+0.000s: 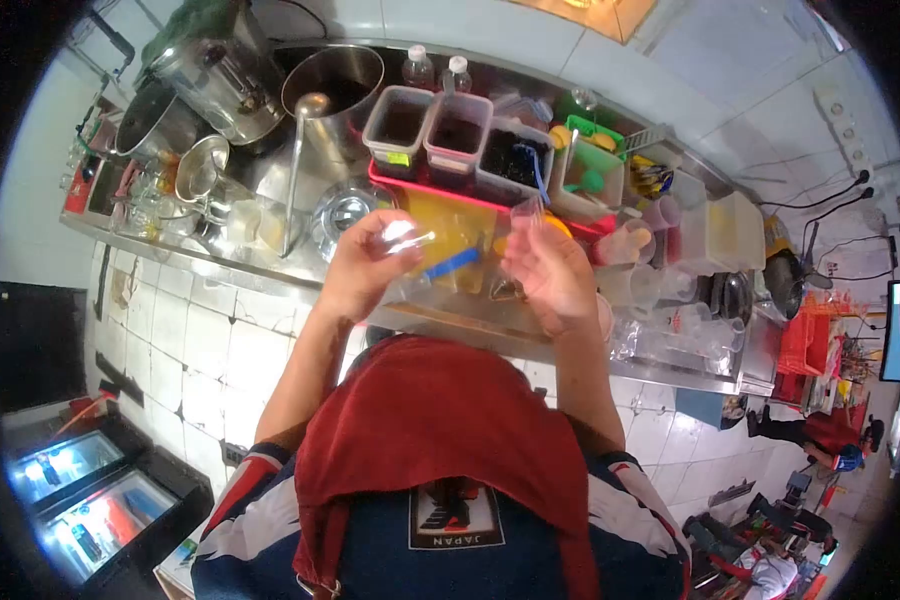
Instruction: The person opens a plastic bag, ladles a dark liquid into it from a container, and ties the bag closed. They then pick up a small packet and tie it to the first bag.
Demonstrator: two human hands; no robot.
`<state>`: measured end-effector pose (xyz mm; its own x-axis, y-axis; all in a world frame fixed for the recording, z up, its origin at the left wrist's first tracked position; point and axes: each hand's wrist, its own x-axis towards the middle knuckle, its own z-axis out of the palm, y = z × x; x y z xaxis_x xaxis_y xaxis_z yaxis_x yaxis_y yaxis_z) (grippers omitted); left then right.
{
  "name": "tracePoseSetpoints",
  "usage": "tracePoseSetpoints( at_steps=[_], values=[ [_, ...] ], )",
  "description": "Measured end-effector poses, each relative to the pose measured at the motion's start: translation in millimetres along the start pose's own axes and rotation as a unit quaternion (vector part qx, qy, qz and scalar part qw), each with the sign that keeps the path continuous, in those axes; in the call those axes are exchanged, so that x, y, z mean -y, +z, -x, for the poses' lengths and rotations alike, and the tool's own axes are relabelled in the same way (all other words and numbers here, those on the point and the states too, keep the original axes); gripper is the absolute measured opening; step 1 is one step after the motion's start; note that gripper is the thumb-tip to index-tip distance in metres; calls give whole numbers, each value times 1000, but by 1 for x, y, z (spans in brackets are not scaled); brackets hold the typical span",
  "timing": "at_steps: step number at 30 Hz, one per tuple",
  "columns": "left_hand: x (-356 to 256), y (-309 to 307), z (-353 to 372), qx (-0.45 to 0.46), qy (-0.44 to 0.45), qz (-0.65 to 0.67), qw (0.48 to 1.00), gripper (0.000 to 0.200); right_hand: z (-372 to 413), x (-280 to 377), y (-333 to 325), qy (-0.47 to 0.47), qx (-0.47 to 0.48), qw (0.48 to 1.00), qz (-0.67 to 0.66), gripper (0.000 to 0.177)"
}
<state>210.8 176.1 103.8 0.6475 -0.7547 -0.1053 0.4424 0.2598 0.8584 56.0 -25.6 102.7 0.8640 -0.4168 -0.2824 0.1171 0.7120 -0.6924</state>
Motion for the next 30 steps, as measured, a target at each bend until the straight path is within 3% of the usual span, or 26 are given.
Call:
tracePoseSetpoints(
  at_steps=[3, 6, 8, 11, 13, 15, 18, 19, 20, 21, 23, 24, 27, 29, 30],
  values=[
    [0, -15, -1, -16, 19, 3, 1000, 27, -8, 1, 17, -83, 2, 994, 70, 18],
    [-6, -34, 2, 12, -59, 77, 995, 10, -14, -1, 35, -151, -50, 973, 166, 18],
    [-7, -44, 0, 13, -63, 61, 996, 10, -16, -5, 46, -239, -101, 900, 349, 24],
    [-11, -55, -2, -23, -55, 25, 998, 11, -23, -16, 55, -268, -141, 868, 393, 32],
    [-14, -66, -4, 5, -28, 18, 999, 14, -27, -24, 63, -261, -143, 870, 394, 27],
    [-23, -69, -1, -35, -17, 36, 999, 16, -33, -32, 70, -294, -95, 900, 308, 20],
    [-31, -89, -3, -136, 19, -250, 959, 25, -36, -43, 90, -277, -87, 899, 329, 12],
    [-38, -87, -1, -135, 17, -248, 959, 25, -37, -49, 96, -271, -93, 888, 360, 12],
    [-49, -79, 4, -193, 155, -351, 903, 28, -38, -56, 103, -287, -77, 881, 369, 16],
    [-58, -72, 9, -245, 288, -441, 814, 32, -39, -66, 107, -286, -76, 881, 369, 16],
    [-69, -69, 25, -111, 209, -425, 874, 37, -42, -88, 124, -293, -60, 831, 469, 21],
    [-75, -68, 32, -24, 163, -420, 893, 37, -40, -93, 141, -350, -52, 769, 532, 21],
    [-79, -80, 32, -32, 247, -467, 848, 38, -36, -116, 172, -366, -9, 737, 569, 15],
    [-81, -101, 36, -11, 93, -296, 950, 26, -32, -121, 193, -341, 48, 745, 572, 13],
    [-83, -110, 38, -21, 100, -300, 948, 26, -30, -124, 200, -311, 80, 749, 580, 11]
  ],
)
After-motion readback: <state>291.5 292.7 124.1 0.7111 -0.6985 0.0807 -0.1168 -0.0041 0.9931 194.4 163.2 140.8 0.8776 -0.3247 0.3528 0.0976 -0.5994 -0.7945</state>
